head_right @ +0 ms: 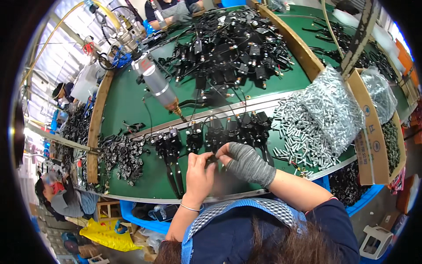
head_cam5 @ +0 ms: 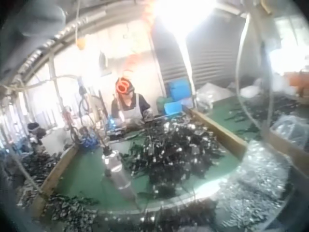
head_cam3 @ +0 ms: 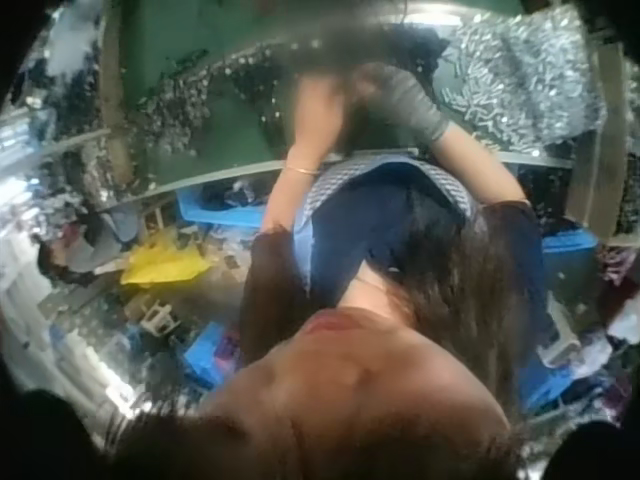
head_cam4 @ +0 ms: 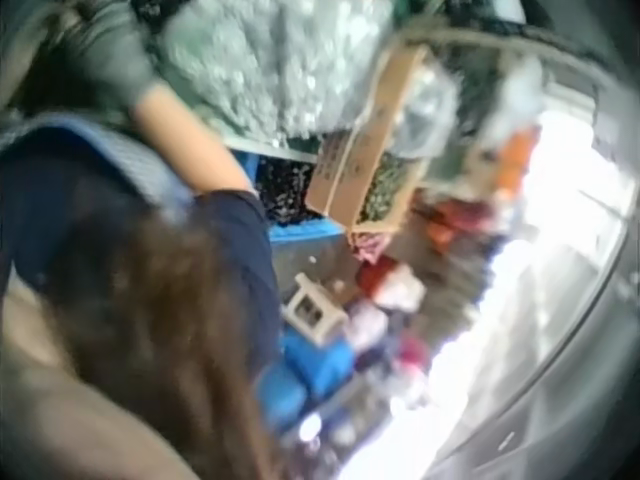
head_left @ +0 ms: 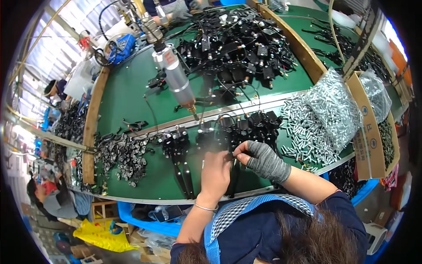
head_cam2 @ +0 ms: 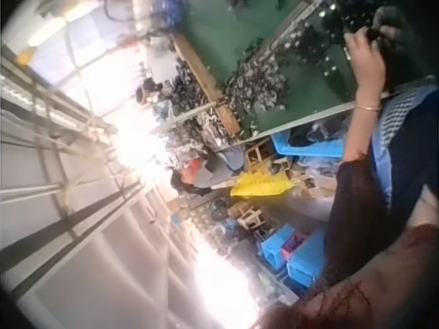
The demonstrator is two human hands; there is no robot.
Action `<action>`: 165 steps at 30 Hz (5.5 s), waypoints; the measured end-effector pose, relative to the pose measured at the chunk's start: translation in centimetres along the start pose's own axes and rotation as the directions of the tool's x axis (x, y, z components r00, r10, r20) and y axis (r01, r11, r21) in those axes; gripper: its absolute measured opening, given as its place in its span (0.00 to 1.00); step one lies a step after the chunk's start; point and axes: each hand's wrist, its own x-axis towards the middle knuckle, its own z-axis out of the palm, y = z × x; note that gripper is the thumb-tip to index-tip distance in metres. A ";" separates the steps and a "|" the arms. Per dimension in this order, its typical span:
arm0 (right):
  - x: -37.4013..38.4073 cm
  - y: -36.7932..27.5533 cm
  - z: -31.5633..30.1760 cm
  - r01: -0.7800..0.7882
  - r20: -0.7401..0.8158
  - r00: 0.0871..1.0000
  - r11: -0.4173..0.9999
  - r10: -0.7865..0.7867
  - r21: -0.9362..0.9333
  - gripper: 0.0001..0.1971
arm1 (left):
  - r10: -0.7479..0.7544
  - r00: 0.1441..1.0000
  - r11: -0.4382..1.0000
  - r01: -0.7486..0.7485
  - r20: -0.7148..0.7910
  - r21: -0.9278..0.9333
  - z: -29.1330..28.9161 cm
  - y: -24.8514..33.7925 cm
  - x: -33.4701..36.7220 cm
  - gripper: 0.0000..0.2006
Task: Assembling black plastic components using an automated screwdriver on a factory production line.
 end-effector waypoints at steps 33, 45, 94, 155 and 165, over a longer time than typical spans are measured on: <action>3.0 -0.2 -0.8 0.139 0.005 0.987 0.821 -0.163 -0.553 0.18 | 0.240 0.971 0.959 -0.239 0.012 0.149 -0.5 -1.2 3.6 0.11; 18.7 -10.6 0.3 0.214 -0.190 0.948 0.951 -0.257 -0.222 0.41 | 0.099 0.976 0.984 -0.125 0.195 0.127 -0.7 -5.6 10.5 0.14; 14.3 -6.7 1.0 0.346 -0.347 0.924 0.735 -0.160 0.583 0.21 | 0.238 0.907 0.960 -0.274 0.348 0.058 -2.9 -5.6 11.7 0.13; 2.2 6.9 -12.7 -0.114 -0.043 0.970 0.293 0.239 -0.949 0.09 | -0.586 0.762 0.677 0.648 -0.277 0.349 -13.4 -14.2 -7.6 0.17; 0.3 6.1 -13.4 -0.206 -0.158 0.978 0.541 0.134 -0.816 0.09 | -0.378 0.883 0.781 0.465 -0.279 0.417 -11.9 -17.4 -7.7 0.15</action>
